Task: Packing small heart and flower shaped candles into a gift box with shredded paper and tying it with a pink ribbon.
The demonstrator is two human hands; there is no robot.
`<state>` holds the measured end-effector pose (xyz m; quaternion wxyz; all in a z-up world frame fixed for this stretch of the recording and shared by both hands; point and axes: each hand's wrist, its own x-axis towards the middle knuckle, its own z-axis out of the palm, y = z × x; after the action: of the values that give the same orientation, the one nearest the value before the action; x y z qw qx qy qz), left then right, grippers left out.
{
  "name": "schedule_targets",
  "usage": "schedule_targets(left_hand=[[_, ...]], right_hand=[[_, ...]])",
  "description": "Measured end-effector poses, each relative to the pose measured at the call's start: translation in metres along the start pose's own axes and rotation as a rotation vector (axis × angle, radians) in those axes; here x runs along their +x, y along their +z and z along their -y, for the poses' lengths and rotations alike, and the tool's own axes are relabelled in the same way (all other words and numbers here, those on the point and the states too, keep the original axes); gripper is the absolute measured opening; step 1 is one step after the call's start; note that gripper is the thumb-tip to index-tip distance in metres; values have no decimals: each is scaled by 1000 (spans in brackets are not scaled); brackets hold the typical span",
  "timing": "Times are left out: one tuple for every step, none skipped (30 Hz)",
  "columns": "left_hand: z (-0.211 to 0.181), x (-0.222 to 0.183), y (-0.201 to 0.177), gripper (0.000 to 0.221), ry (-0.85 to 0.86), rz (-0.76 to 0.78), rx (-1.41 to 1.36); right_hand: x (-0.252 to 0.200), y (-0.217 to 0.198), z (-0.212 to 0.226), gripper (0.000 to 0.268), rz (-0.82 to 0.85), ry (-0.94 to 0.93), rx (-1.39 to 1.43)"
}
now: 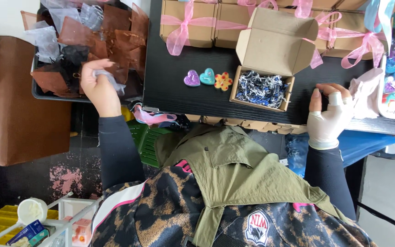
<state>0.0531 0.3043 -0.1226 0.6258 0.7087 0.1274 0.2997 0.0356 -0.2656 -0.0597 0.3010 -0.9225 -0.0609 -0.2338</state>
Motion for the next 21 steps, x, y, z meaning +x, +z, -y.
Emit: schedule_targets(left_hand=[[-20,-2,1,41,2,2,-1],[-40,-4,2,36,50,120,193],[-59,-7,3,32,96,237,389],[-70,-8,3,32,96,239,388],[-81,-8,3,18,207,353,599],[-91,-8,3,8,320,467,809],[-88,-8,2,8,317,471,809],[-85,-9,1,8,367,513,903],[-82,-10,0,17,417,556,996],[-75,-10,-1,17,413,560,995],[-68,-10,-1,34,425,554,1078],[-62,-11,-1,53,438,548,1161],[-54,-10,-3,53,438,550,1158],[-48,-10,-5,61,439,523,1199],[-41,-8,-5,70,444,494,1240],[-37,-6,-5,70,449,496,1237],[-32,-4,-5,57,458,483,1150],[-28,-3,-5,44,466,471,1062],[-27,-2,-6,44,472,473,1059],[-26,-1,-6,35,462,468,1031],[-24,-1,-7,27,448,462,1005]], right_hand=[[-1,1,-2,6,-3,1,-1],[-2,2,-4,6,-8,-10,-10],[-5,3,-6,6,-12,-20,-20],[-6,4,-8,6,-13,-18,-20],[-8,5,-11,6,-21,-22,-33],[-11,6,-13,7,-29,-26,-44],[-12,7,-14,7,-26,-23,-46],[-13,8,-14,9,-28,1,-30],[-13,8,-16,11,-30,25,-14],[-15,9,-18,11,-26,27,-17],[-16,9,-20,12,-27,48,18],[-17,9,-22,13,-27,69,53],[-19,9,-24,13,-27,71,49],[-20,8,-27,13,-29,55,50],[-20,8,-29,12,-35,40,51],[-19,8,-28,12,-39,42,49],[-20,8,-26,11,-35,35,26],[-20,8,-25,11,-31,27,4],[-18,8,-21,11,-37,30,2],[-16,8,-18,9,-45,15,1],[-14,8,-15,7,-50,-2,1]])
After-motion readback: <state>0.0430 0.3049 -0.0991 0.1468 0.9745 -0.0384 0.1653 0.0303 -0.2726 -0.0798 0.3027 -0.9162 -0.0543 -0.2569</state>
